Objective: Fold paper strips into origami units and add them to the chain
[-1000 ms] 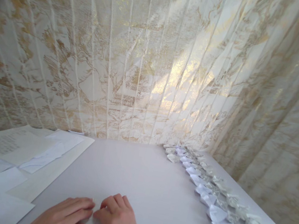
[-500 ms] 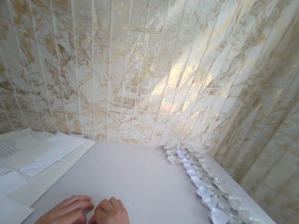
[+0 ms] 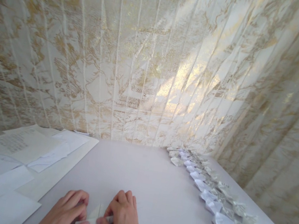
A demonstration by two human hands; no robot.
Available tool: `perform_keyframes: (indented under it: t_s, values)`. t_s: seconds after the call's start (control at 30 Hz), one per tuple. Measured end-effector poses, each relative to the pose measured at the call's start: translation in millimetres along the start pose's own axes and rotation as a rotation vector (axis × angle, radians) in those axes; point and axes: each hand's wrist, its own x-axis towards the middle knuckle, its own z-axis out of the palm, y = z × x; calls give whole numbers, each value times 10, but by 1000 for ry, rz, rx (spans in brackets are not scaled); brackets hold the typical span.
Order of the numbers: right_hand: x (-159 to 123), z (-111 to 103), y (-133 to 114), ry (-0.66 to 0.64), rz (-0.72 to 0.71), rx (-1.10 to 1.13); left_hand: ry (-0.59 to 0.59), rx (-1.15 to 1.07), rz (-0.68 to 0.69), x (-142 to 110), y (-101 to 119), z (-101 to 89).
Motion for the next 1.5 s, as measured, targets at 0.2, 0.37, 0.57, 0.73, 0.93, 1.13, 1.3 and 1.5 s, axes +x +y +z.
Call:
perform_keyframes:
  t_s: [0.2, 0.37, 0.57, 0.73, 0.93, 1.13, 1.3, 1.5]
  values:
    - [6, -8, -40, -9, 19, -33, 8, 60, -28, -12, 36, 9]
    - [1, 43, -45, 13, 22, -59, -2, 44, -59, -5, 39, 31]
    - [-7, -57, -50, -23, 72, 29, -32, 25, -87, -20, 16, 1]
    - [-40, -311, 45, -96, 133, 88, -79, -4, -87, -61, -31, -110]
    - [-35, -383, 119, -130, 151, 92, -32, -68, 4, -30, -46, -34]
    - [-4, -394, 104, -149, 140, 113, -168, -117, 48, 102, 107, 30]
    - [-14, -348, 96, -125, 107, 279, -223, -220, -140, 153, 120, -66]
    - [-14, -130, 35, -104, 127, 767, -157, -976, -392, 209, 114, -100]
